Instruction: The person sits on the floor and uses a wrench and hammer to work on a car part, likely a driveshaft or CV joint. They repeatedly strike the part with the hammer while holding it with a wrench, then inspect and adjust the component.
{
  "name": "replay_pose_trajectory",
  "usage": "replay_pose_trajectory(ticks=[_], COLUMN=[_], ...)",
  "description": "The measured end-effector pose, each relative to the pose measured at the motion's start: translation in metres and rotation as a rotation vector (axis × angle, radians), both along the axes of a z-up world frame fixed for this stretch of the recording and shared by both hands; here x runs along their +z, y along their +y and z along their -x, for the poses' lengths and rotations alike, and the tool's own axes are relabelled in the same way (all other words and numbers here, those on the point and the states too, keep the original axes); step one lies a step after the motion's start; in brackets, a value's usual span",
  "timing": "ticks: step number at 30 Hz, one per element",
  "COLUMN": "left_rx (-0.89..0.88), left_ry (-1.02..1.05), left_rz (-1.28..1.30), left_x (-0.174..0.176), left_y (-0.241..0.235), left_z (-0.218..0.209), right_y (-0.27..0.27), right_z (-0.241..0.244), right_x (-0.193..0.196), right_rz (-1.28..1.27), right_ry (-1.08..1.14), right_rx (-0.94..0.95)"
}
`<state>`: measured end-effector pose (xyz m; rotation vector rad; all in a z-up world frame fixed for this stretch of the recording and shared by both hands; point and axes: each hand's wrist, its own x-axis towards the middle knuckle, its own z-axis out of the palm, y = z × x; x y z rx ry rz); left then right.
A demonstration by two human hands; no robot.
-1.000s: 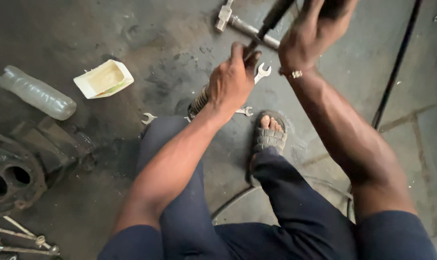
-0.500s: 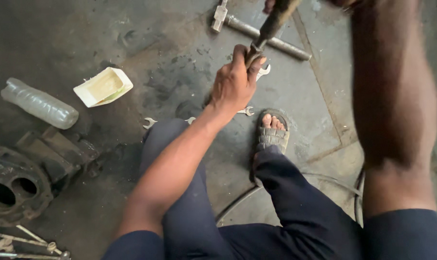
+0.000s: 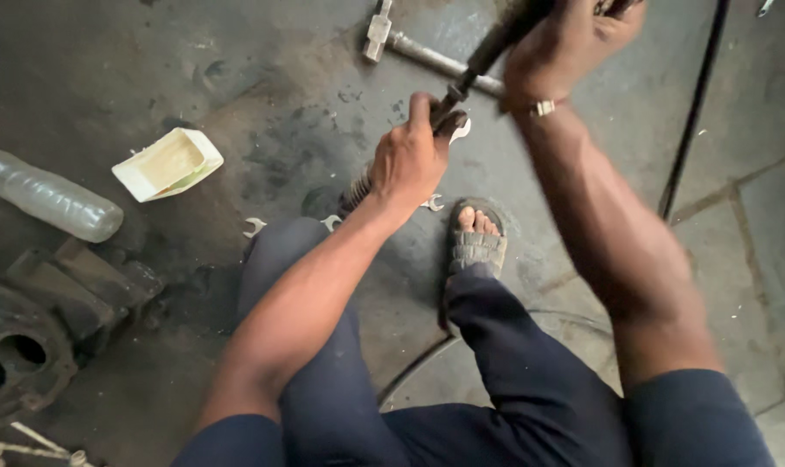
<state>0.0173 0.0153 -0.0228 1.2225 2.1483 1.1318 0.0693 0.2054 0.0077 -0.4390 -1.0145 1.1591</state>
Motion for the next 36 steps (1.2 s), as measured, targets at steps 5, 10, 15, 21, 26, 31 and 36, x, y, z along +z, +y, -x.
replay_pose_trajectory(ticks=[5, 10, 15, 21, 26, 31, 36], left_rx=[0.040, -0.011, -0.038, -0.179, -0.172, -0.084, -0.091], left_ry=[-0.133, -0.114, 0.133, 0.384, 0.395, 0.161, -0.037], left_rz=[-0.126, -0.110, -0.097, -0.118, -0.063, -0.042, -0.098], left_x=[0.003, -0.002, -0.013, -0.011, -0.008, -0.005, -0.002], left_y=[0.002, 0.009, 0.008, -0.001, 0.006, 0.000, -0.004], left_z=[-0.006, -0.003, 0.033, 0.069, 0.063, 0.043, 0.013], right_y=[0.003, 0.038, 0.058, 0.067, 0.026, -0.027, -0.026], right_z=[-0.003, -0.028, -0.045, -0.049, -0.057, -0.032, -0.007], right_x=[0.000, 0.034, 0.075, 0.139, 0.147, 0.105, 0.043], right_rz=[0.551, 0.705, 0.325, -0.295, -0.674, -0.850, -0.091], right_ry=[0.204, -0.058, -0.749, -1.468, -1.746, -1.027, -0.097], right_rx=[0.617, 1.114, 1.235, 1.138, 0.641, 0.084, 0.128])
